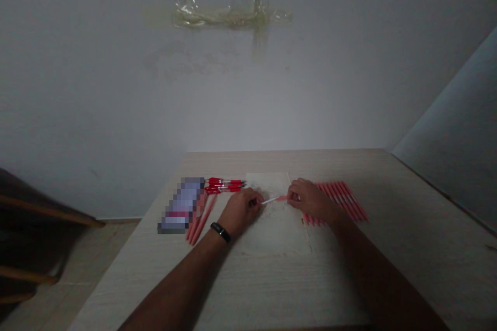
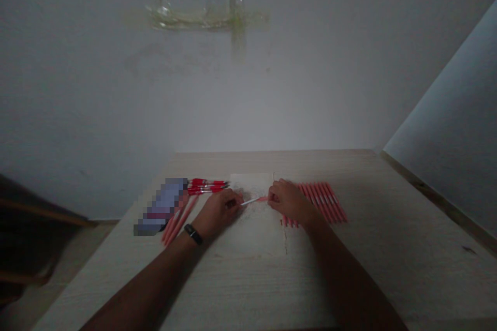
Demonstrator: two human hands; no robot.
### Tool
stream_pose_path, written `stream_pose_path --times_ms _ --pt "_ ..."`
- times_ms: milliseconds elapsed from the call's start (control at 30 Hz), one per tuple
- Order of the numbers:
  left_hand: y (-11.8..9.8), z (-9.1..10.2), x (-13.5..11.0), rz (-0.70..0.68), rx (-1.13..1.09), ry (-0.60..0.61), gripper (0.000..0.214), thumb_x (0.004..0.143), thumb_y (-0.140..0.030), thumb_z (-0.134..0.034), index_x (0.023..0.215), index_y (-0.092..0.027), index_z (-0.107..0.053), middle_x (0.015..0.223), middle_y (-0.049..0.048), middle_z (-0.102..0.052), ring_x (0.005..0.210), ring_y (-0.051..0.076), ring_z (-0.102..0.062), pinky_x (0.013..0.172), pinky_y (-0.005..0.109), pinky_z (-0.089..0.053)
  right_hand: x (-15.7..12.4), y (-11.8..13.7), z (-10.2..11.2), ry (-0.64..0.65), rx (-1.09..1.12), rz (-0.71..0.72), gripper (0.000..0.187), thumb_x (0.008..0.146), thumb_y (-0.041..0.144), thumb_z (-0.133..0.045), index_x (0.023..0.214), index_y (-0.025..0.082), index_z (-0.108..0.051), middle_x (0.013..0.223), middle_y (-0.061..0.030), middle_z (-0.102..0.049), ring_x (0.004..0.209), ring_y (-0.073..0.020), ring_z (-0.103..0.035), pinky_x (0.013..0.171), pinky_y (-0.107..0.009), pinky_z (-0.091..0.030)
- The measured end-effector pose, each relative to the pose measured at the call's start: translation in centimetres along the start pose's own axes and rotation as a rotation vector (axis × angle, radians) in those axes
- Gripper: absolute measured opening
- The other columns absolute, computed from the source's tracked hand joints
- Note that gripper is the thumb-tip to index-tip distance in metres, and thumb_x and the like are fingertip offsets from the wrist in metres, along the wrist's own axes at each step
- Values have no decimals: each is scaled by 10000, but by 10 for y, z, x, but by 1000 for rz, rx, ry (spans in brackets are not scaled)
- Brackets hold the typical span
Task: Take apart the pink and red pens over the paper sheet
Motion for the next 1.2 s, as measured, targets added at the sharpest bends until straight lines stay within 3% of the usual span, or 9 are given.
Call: stream_pose_path --times_ms 333,733,900,1200 --pt "-5 1 0 -66 25 40 114 802 -124 -643 832 -191 -730 815 28 -674 749 152 -575 681 247 -388 5 11 16 -182 41 89 61 888 176 -665 830 174 -648 856 -45 -646 889 -198 -555 815 -312 -410" --pt "-16 -11 -2 -162 -52 109 128 835 -148 -663 914 -209 -743 824 25 -638 782 153 -577 707 240 -413 3 49 -6 49 103 133 25 880 172 -675 890 195 -670 915 -23 -670 939 -181 -578 850 -297 -401" --pt "-20 -10 -2 -179 -67 94 130 843 -167 -670 950 -212 -731 861 31 -648 816 163 -587 728 248 -429 0 43 -3 89 97 124 45 861 157 -676 880 198 -673 904 -24 -672 897 -178 -586 822 -286 -394" --pt "-13 3 0 -132 -44 -20 135 847 -181 -666 973 -192 -711 977 75 -648 943 211 -593 837 323 -471 -2 7 5 57 42 17 40 831 164 -652 810 177 -684 802 -38 -672 763 -170 -598 718 -270 -396"
Point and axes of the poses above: each hand's wrist, its own x-axis towards the middle knuckle, its own z-axis out of the back of the hand, y = z × x, the point moved 4 cm from there along x, towards the middle knuckle
